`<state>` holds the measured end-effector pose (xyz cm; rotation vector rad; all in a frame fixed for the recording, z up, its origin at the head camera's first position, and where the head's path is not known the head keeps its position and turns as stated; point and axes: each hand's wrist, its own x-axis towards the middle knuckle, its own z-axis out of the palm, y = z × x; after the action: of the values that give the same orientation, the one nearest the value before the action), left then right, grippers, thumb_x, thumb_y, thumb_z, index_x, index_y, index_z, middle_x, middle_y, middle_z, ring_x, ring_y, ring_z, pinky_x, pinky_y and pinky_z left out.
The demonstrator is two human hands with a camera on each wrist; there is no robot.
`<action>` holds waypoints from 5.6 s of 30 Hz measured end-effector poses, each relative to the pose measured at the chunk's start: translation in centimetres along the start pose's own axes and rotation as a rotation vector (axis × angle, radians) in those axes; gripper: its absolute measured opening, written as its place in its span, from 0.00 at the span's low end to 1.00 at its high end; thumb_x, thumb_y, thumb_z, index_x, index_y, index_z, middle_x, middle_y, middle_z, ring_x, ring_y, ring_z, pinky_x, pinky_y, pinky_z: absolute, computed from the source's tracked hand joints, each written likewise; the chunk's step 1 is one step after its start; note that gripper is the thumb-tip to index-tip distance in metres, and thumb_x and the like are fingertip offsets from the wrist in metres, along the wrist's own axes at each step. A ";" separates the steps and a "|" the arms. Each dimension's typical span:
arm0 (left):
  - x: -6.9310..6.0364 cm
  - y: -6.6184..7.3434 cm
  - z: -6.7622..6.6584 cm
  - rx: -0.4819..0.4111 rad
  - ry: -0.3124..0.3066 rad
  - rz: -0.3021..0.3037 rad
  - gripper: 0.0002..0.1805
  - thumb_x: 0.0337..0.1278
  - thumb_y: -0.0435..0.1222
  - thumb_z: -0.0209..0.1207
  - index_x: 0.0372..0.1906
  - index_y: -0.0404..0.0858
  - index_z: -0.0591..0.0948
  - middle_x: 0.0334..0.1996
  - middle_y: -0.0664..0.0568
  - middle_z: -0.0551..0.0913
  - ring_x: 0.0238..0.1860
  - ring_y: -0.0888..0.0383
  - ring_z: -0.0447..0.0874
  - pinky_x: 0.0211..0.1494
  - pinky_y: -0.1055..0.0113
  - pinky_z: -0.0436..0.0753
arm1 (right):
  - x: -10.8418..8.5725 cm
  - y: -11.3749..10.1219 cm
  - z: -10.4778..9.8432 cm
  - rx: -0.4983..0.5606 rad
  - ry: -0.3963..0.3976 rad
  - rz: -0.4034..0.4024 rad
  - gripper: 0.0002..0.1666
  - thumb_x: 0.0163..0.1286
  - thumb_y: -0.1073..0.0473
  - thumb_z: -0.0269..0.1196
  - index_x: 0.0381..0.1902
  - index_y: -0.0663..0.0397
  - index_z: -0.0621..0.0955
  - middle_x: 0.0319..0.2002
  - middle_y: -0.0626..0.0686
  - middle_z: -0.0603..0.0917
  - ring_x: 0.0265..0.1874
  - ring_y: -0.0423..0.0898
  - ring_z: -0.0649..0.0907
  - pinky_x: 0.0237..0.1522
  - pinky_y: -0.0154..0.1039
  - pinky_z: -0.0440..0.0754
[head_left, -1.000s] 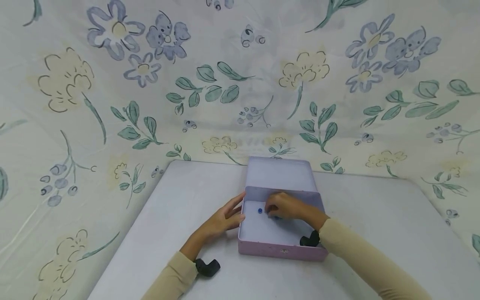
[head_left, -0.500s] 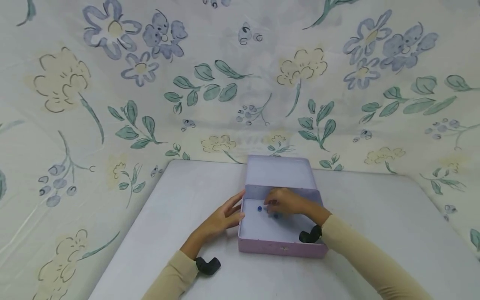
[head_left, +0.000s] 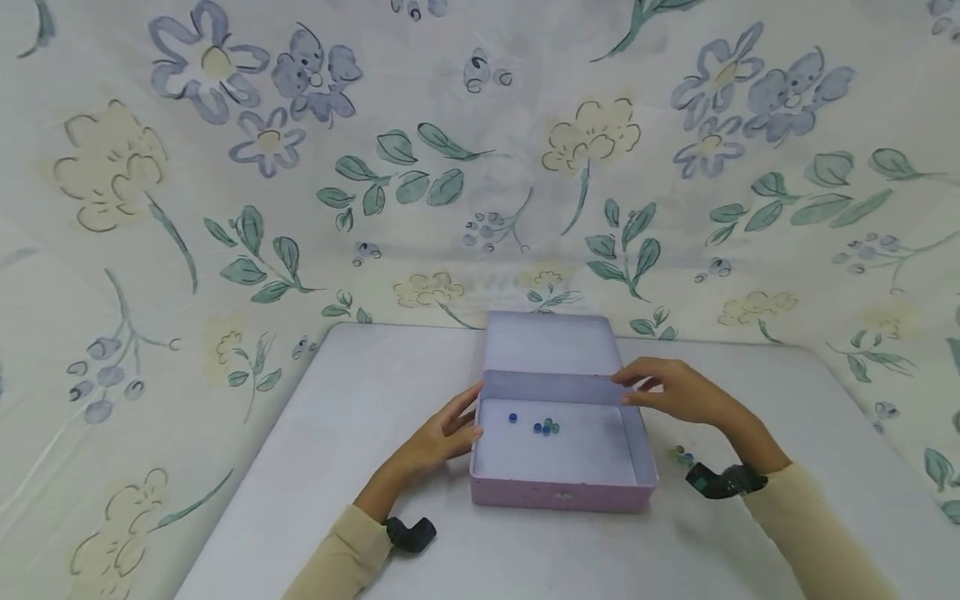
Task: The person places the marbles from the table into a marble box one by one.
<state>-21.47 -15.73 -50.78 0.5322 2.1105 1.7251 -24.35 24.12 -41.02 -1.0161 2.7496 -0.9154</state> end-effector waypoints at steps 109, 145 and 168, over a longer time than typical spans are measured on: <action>-0.4 0.0 0.2 -0.017 -0.001 -0.003 0.41 0.71 0.41 0.57 0.80 0.58 0.50 0.82 0.52 0.43 0.80 0.36 0.47 0.70 0.43 0.72 | 9.1 -2.2 7.6 0.257 -0.056 -0.099 0.13 0.69 0.61 0.66 0.49 0.62 0.86 0.45 0.54 0.89 0.42 0.42 0.85 0.45 0.32 0.84; -0.2 0.1 0.0 -0.001 -0.015 0.014 0.41 0.72 0.42 0.57 0.81 0.58 0.49 0.82 0.52 0.43 0.80 0.38 0.48 0.70 0.46 0.74 | 10.2 -1.1 12.9 -0.131 -0.097 -0.130 0.08 0.63 0.63 0.71 0.41 0.53 0.90 0.36 0.49 0.89 0.30 0.34 0.80 0.34 0.25 0.81; 0.0 0.2 -0.2 0.022 0.005 0.009 0.40 0.72 0.37 0.55 0.81 0.56 0.49 0.82 0.51 0.44 0.79 0.36 0.48 0.69 0.43 0.74 | 6.5 -2.0 3.5 0.208 -0.077 -0.017 0.21 0.70 0.55 0.66 0.56 0.58 0.83 0.53 0.59 0.87 0.51 0.47 0.87 0.52 0.36 0.86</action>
<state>-21.56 -15.92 -50.55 0.5444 2.1358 1.7117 -27.34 17.13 -41.91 -1.0169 2.5233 -1.1116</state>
